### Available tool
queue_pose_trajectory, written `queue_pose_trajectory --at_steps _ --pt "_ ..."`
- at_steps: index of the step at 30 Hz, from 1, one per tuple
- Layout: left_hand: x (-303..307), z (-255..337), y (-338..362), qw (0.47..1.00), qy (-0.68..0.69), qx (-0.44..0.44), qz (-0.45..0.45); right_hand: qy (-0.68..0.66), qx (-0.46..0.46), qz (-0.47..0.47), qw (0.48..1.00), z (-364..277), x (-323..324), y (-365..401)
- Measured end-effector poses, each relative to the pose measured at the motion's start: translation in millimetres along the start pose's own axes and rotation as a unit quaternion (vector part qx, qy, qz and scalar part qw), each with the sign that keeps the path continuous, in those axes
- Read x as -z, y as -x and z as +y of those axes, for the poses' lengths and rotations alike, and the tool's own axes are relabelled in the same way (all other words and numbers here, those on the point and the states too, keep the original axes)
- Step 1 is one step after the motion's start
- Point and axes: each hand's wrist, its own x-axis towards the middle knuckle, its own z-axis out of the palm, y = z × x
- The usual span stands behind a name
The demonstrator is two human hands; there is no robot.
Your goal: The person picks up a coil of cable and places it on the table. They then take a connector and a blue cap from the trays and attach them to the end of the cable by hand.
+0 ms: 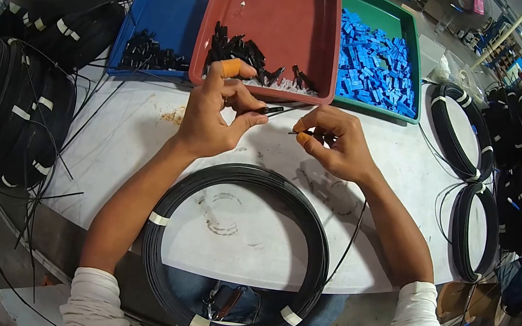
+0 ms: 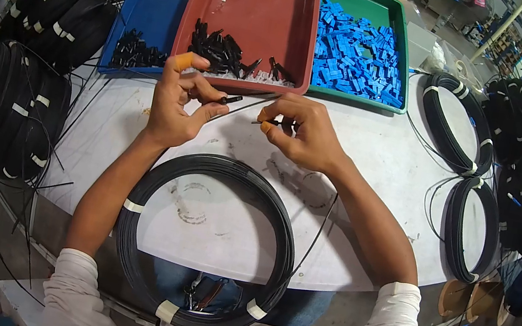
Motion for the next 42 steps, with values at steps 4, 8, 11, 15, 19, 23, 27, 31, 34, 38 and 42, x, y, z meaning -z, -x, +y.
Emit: queue_pose_trajectory --at_steps 4,8,11,15,19,23,27,31,34,38,42 --pt "5 7 1 1.000 -0.019 -0.001 0.005 -0.005 -0.037 -0.019 0.999 -1 4 -1" --pt "7 11 5 0.998 -0.061 -0.022 0.002 -0.049 -0.038 -0.016 0.998 0 1 0" --pt "6 15 5 0.994 -0.103 -0.045 -0.020 -0.094 -0.084 -0.030 0.992 -10 2 2" --pt "3 17 6 0.988 -0.129 -0.088 -0.020 -0.167 -0.117 0.000 0.979 -21 -2 2" --pt "2 19 6 0.979 -0.156 -0.129 -0.033 -0.164 -0.152 -0.005 0.975 -27 0 1" --pt "1 17 7 0.979 -0.153 -0.130 -0.040 -0.160 -0.160 -0.021 0.974 -24 1 0" --pt "0 15 9 0.979 -0.145 -0.138 -0.043 -0.155 -0.158 -0.031 0.975 -29 2 -1" --pt "1 16 9 0.980 -0.145 -0.128 -0.045 -0.148 -0.146 -0.037 0.977 -28 1 -1" --pt "1 15 8 0.974 -0.161 -0.156 -0.041 -0.160 -0.120 -0.044 0.979 -22 -1 0" --pt "0 15 10 0.975 -0.161 -0.147 -0.041 -0.181 -0.144 -0.046 0.972 -22 0 -1" --pt "-1 14 10 0.978 -0.145 -0.142 -0.039 -0.170 -0.124 -0.054 0.976 -22 -1 -1"
